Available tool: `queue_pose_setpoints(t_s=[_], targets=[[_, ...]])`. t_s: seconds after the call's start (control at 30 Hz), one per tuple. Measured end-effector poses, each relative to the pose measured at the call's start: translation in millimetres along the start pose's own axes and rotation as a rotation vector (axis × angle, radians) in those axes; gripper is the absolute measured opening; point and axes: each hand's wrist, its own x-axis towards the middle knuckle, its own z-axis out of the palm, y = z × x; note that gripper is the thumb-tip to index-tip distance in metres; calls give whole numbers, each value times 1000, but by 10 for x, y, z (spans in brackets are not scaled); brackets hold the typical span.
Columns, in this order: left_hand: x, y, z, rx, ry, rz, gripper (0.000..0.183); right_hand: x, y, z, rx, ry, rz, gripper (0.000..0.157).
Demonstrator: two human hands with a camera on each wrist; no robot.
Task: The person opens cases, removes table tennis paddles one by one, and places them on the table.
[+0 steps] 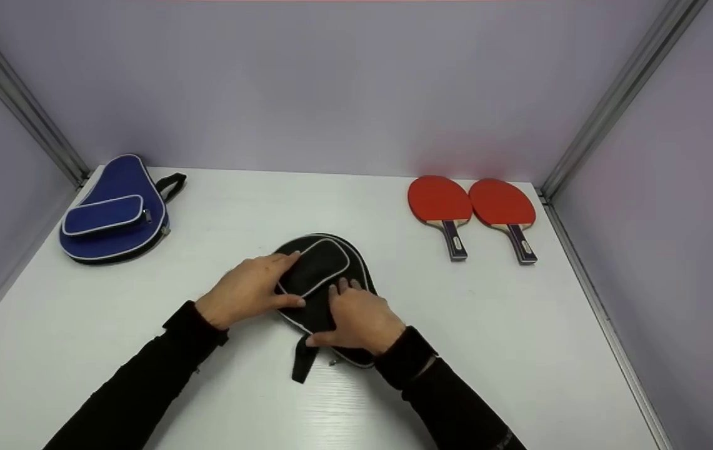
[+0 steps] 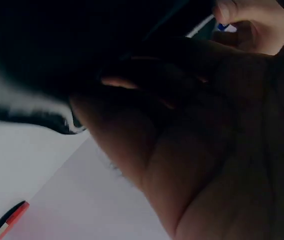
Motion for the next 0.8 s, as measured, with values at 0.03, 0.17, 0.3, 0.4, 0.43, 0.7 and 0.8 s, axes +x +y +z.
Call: queue_pose_setpoints(t_s=[0.03, 0.17, 0.3, 0.4, 0.43, 0.7, 0.8], targets=[[-12, 35, -6, -3, -10, 7, 96, 9, -4, 14, 10, -13, 23, 115], [-37, 155, -19, -28, -67, 59, 86, 40, 92, 15, 49, -6, 88, 114], [-39, 232, -7, -82, -154, 113, 81, 41, 240, -16, 73, 0, 143, 108], [-36, 244, 3, -121, -199, 124, 78, 26, 322, -28, 83, -12, 172, 112], [-36, 241, 4, -137, -208, 127, 77, 18, 347, -29, 88, -15, 176, 113], [-36, 224, 18, -210, -301, 219, 70, -90, 571, -81, 129, -2, 184, 97], [-43, 234, 9, -207, -327, 268, 67, -143, 697, -116, 161, 36, 190, 80]])
